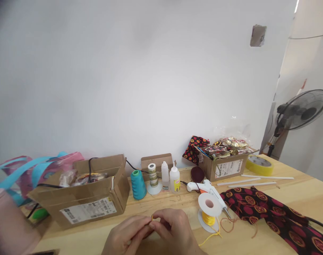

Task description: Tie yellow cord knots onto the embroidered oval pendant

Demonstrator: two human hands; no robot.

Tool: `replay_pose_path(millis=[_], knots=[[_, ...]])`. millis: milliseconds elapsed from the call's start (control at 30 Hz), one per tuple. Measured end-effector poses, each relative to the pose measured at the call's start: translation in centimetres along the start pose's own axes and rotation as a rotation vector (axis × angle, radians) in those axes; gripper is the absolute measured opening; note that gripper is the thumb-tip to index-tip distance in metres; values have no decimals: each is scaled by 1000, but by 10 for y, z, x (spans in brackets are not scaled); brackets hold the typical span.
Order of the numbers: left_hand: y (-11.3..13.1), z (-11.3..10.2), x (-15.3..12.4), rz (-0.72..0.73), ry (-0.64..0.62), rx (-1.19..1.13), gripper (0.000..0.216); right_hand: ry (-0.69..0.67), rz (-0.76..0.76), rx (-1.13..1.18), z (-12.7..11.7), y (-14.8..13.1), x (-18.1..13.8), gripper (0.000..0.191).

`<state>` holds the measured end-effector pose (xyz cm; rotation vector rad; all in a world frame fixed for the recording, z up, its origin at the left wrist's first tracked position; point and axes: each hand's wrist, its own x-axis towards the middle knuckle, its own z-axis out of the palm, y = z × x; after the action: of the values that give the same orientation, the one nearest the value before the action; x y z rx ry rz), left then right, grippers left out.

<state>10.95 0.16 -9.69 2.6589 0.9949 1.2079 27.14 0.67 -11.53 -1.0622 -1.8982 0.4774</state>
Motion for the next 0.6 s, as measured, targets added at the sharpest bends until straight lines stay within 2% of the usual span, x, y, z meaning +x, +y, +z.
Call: replay_pose_path(millis=[133, 367, 500, 600], knots=[[1, -2, 1, 4, -6, 10, 17, -62, 57, 86, 1, -3, 0, 26], [1, -1, -1, -41, -30, -10, 17, -63, 322, 418, 6, -5, 2, 28], [-5, 2, -6, -115, -12, -26, 41, -64, 329, 453, 5, -5, 2, 26], [-8, 3, -8, -81, -16, -2, 42, -36, 315, 455, 6, -5, 2, 24]])
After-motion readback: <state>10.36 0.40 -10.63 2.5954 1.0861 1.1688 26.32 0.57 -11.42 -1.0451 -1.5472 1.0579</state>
